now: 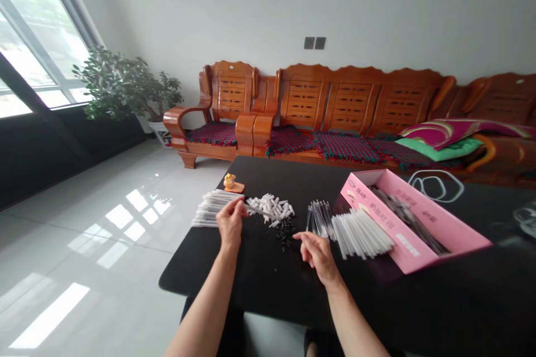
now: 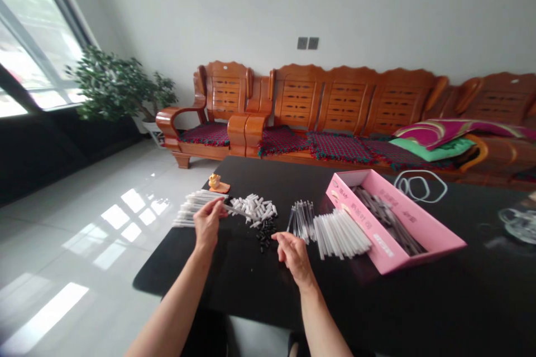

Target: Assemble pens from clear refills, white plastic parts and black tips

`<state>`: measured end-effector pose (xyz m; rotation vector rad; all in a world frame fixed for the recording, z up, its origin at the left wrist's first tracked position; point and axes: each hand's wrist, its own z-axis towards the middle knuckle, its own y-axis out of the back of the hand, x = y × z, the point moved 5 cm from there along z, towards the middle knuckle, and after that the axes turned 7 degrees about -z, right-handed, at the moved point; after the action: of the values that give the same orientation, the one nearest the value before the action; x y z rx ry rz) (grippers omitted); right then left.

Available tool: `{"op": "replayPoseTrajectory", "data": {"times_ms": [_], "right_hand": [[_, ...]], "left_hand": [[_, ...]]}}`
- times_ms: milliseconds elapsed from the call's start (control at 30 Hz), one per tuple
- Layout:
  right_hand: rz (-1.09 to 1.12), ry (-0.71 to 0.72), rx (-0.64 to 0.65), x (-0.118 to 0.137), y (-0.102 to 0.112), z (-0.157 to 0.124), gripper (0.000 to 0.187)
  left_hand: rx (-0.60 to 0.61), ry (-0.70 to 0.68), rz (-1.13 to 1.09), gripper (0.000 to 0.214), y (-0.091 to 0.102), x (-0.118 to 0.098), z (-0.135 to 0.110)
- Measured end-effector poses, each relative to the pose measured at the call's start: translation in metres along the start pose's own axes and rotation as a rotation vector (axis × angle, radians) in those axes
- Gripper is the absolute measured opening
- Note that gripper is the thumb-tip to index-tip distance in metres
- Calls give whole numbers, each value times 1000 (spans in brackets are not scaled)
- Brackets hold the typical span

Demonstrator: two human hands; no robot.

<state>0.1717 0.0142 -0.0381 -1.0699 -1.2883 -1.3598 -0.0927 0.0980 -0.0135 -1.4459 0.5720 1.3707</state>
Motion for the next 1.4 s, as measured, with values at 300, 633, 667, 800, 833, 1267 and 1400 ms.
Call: {"op": "replayPoseTrajectory", "data": {"times_ms": [300,633,667,800,833,1267,1400], "right_hand": [[-12,11,-8,-3,0,2,41],[-4,6,-4,-4,0,2,41],[-4,8,-4,-4,0,2,41],[-2,11,-1,-3,-1,2,41],[1,10,0,-3,-1,2,41],[-8,10,-5,-2,-1,2,43],[-11,-2,-12,-1,-2,1,43]], "left_hand": [[-403,-63,394,26,101,-24,92],[-329,47,642,28,96,-20,97],[-331,55,644,29,96,-20,98],[-316,78,683,31,97,-16,101],[-310,66,714,31,98,-16,101],[245,-555,1406,48,41,10,53],[292,-511,1490,51,36,21,57]]}}
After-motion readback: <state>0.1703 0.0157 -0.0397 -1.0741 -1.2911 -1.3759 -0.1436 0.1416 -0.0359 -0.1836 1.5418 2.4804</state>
